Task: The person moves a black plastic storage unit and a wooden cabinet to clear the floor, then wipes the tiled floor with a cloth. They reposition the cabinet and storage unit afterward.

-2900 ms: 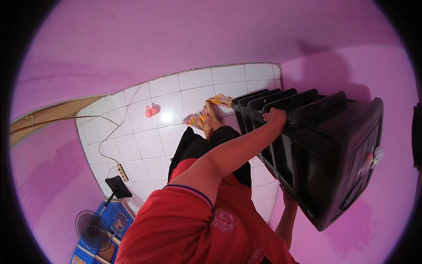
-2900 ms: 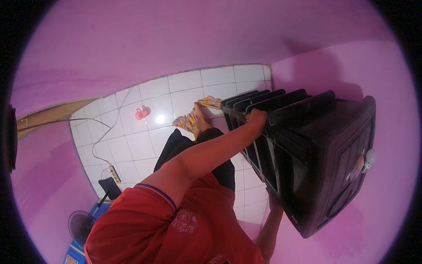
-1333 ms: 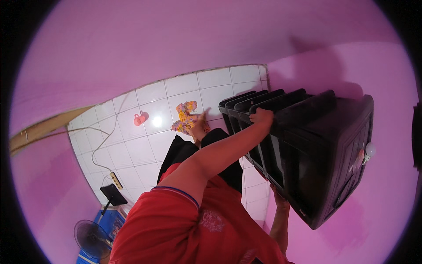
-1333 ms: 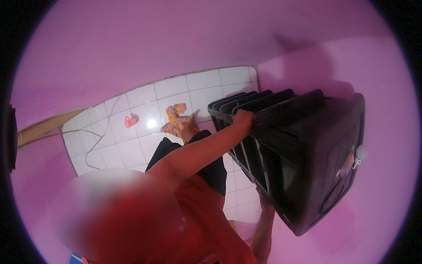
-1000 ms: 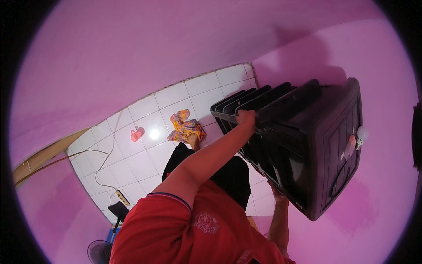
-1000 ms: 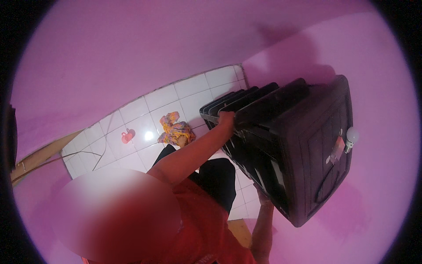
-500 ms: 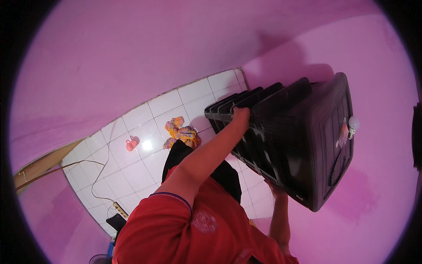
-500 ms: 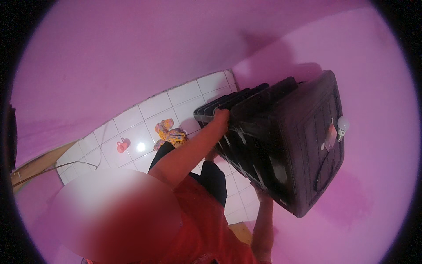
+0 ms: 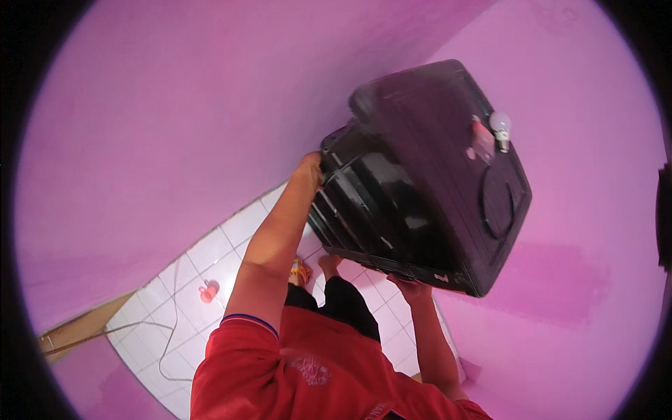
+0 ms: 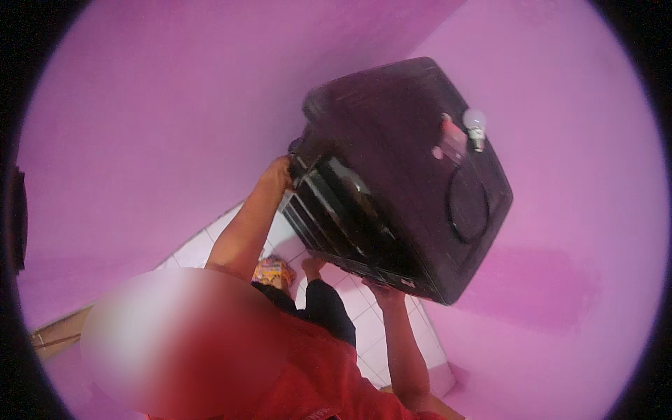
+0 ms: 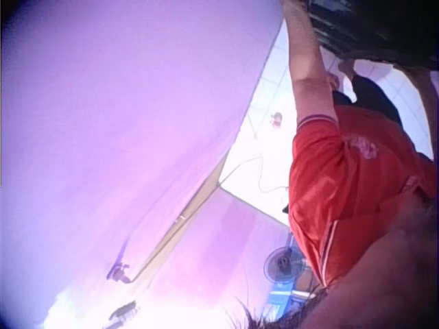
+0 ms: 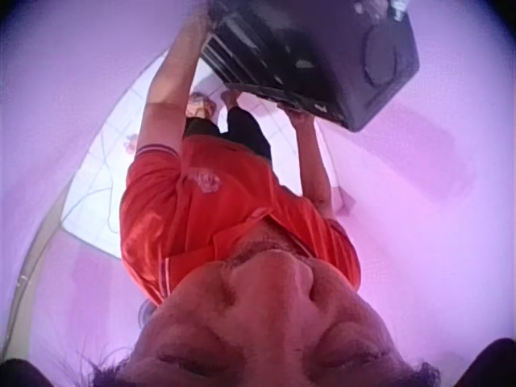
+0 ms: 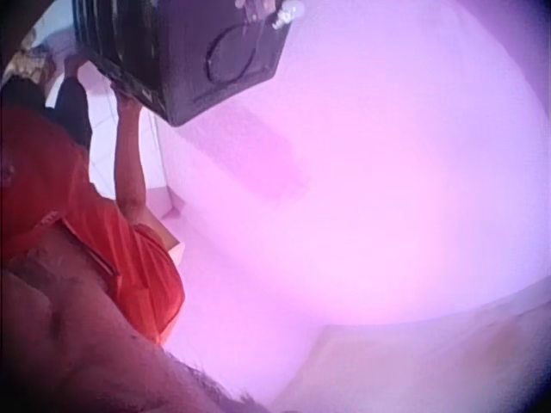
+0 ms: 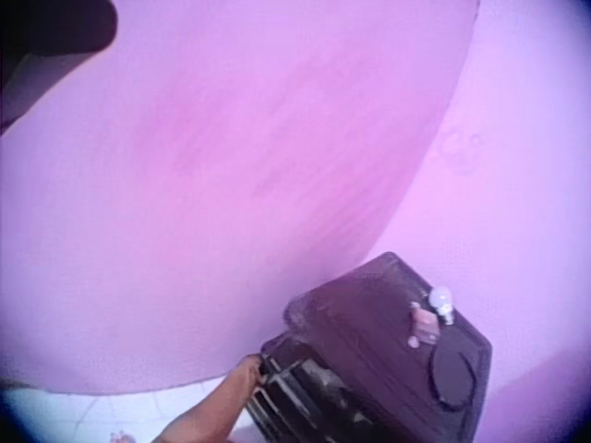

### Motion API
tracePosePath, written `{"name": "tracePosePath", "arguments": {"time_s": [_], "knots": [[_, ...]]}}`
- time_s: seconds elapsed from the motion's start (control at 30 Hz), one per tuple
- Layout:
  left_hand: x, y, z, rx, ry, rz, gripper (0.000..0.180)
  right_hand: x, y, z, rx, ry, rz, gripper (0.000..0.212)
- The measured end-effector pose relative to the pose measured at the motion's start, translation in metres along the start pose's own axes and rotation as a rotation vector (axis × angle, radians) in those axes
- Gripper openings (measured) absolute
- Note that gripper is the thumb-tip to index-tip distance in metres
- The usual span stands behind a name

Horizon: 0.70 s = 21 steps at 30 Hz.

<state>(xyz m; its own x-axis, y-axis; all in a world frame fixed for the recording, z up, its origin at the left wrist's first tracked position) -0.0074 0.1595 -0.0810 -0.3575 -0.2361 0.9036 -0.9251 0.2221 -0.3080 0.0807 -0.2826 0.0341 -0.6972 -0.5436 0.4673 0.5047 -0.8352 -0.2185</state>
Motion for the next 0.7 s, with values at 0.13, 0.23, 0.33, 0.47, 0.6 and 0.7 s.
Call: {"name": "tracePosePath", "arguments": {"time_s": [0.13, 0.23, 0.33, 0.47, 0.6, 0.7], "knots": [[0.024, 0.002, -0.026, -0.172, -0.103, 0.09, 0.051, -0.013, -0.004, -0.008, -0.427, -0.308, -0.096, 0.067], [0.017, -0.001, -0.035, -0.117, -0.121, 0.108, 0.055, -0.018, -0.015, -0.003, -0.464, -0.309, -0.165, 0.06], [0.007, 0.004, -0.053, -0.139, -0.126, 0.042, 0.064, -0.018, -0.043, 0.009, -0.278, -0.202, -0.155, 0.055], [0.015, 0.004, -0.058, -0.191, -0.108, 0.074, 0.068, -0.008, -0.066, 0.017, -0.376, -0.237, -0.126, 0.049], [0.032, -0.009, -0.06, -0.171, -0.126, 0.086, 0.069, -0.001, -0.065, 0.009, -0.379, -0.227, -0.326, 0.047], [0.04, -0.014, -0.066, -0.177, -0.223, 0.065, 0.062, -0.004, -0.074, 0.007, -0.404, -0.141, -0.227, 0.044]]}}
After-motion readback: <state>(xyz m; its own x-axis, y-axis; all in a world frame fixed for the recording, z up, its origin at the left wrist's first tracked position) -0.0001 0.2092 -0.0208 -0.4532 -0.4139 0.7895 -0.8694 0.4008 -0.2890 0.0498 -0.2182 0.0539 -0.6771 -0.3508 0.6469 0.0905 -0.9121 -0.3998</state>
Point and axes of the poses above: each hand's wrist, its own x-axis away from the middle knuckle, its own y-axis out of the back of the hand, z = x × y, the point moved 5 cm from there along -x, towards the middle knuckle, and after that the axes turned 7 degrees about -z, right-handed, at the moved point
